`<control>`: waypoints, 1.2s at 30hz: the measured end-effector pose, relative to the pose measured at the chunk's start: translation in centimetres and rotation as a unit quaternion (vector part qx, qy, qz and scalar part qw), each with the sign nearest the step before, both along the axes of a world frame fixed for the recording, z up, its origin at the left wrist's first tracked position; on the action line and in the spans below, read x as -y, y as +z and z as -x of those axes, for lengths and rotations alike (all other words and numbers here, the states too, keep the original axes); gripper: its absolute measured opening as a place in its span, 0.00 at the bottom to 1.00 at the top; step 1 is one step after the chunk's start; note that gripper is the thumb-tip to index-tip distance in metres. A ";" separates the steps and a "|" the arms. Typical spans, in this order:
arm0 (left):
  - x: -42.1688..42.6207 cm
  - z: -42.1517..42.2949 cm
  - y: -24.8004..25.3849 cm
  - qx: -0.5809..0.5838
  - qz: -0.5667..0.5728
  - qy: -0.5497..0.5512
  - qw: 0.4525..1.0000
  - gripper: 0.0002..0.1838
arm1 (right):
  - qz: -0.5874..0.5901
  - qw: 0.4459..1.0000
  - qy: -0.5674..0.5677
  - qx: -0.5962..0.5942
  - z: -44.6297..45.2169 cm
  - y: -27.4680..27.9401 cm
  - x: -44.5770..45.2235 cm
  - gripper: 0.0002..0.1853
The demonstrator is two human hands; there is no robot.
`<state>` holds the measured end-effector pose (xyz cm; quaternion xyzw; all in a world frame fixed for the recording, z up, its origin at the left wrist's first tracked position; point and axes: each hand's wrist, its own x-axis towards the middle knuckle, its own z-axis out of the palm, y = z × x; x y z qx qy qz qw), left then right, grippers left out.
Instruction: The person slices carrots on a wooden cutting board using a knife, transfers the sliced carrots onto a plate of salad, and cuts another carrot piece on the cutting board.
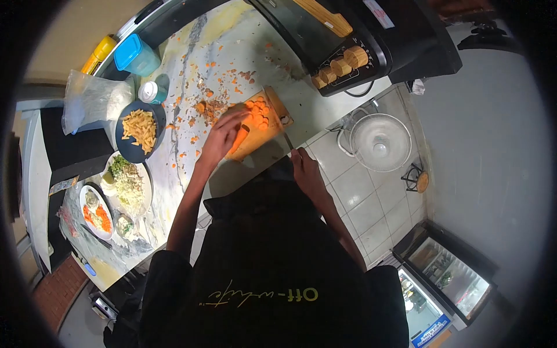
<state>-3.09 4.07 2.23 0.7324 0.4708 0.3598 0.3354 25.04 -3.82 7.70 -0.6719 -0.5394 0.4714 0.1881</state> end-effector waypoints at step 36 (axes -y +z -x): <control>5.5 -3.7 -1.7 -0.052 0.062 0.204 0.976 0.25 | 0.100 0.981 0.168 0.002 2.0 0.2 2.0 0.34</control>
